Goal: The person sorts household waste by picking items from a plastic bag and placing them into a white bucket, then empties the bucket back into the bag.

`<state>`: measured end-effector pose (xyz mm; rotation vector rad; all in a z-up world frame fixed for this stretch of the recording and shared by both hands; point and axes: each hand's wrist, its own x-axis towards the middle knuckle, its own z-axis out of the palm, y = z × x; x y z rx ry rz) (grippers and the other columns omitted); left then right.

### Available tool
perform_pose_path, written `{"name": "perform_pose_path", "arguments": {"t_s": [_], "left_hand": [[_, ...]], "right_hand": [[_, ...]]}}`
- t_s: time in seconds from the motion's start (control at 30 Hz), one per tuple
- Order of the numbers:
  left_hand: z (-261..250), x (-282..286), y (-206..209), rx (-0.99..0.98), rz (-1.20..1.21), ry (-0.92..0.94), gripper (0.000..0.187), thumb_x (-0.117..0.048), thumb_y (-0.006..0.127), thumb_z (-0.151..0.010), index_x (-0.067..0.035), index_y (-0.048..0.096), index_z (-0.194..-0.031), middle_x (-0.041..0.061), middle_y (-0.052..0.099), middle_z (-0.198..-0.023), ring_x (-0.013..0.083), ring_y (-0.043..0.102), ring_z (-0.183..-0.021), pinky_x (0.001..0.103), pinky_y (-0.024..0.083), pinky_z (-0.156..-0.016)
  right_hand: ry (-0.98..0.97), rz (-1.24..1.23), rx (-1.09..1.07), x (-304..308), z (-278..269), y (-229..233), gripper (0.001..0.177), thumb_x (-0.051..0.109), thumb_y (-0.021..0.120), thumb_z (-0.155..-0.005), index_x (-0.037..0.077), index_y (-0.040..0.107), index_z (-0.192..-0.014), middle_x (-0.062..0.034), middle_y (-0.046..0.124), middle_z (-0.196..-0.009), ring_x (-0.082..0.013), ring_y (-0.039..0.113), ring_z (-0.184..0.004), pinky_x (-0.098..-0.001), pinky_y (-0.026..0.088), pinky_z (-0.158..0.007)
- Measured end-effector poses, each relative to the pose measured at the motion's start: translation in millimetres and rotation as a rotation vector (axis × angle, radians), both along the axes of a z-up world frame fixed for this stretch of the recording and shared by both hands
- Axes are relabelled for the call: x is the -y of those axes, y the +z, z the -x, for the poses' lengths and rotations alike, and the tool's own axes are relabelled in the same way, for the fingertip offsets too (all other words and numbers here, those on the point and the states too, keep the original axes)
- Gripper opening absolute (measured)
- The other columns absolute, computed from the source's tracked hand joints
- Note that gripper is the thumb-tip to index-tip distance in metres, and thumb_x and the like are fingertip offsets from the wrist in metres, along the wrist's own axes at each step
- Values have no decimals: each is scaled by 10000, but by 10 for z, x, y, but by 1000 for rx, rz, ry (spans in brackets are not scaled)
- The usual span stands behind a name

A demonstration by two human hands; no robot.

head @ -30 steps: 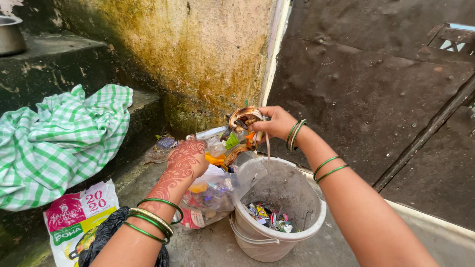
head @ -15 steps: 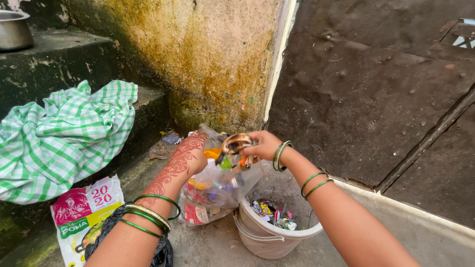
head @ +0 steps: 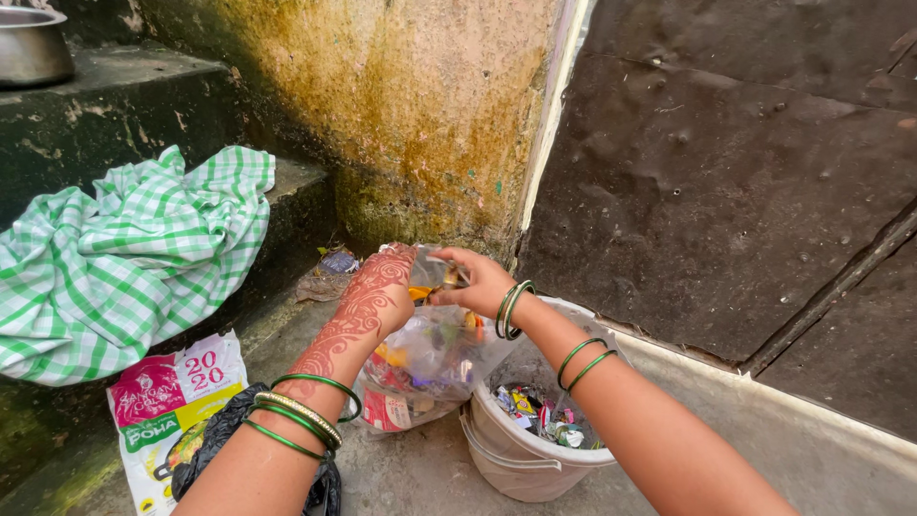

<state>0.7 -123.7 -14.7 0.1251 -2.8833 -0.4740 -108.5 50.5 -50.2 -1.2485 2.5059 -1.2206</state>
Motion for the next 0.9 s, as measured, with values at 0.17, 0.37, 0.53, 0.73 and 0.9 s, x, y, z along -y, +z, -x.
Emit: {"name": "perform_pose_path", "arguments": {"t_s": [0.17,0.37,0.53,0.73,0.9], "left_hand": [[8,28,19,-15,-12,6,692,-45,665,-849,-132,439,-1497,110,437,-1541,302,429,-1417,415,382,-1147],[20,32,13,-24,-27,19,676,-43,666,-847,-130,456,-1483,114,454,-1524,305,444,-1405,417,394,-1137],[45,13,3,-34,-33,20,662,-40,666,-846,-128,469,-1472,117,469,-1510,308,456,-1395,419,403,-1129],[65,28,-17,-40,-43,33,646,-37,667,-844,-125,486,-1459,121,486,-1493,311,470,-1382,421,415,-1119],[73,32,-22,-42,-48,35,634,-35,668,-843,-123,500,-1447,124,500,-1479,314,483,-1372,423,425,-1111]], "right_hand": [[17,-75,-40,-21,43,12,702,191,805,-779,145,541,-1427,-127,553,-1468,-316,537,-1329,-432,462,-1078],[-277,-378,25,-174,28,250,447,421,681,-895,81,772,-1170,-148,802,-1087,-288,798,-1018,-378,616,-883],[-300,-521,536,-226,-142,374,723,593,644,-912,-2,636,-1323,-243,755,-1107,-275,764,-948,-338,629,-766],[-95,-229,382,-40,162,-57,721,375,721,-884,31,476,-1469,-143,696,-1313,-198,685,-1115,-374,569,-920],[175,-121,145,86,435,-395,725,-138,519,-738,40,536,-1440,-147,693,-1337,-247,684,-1220,-348,559,-1007]]}}
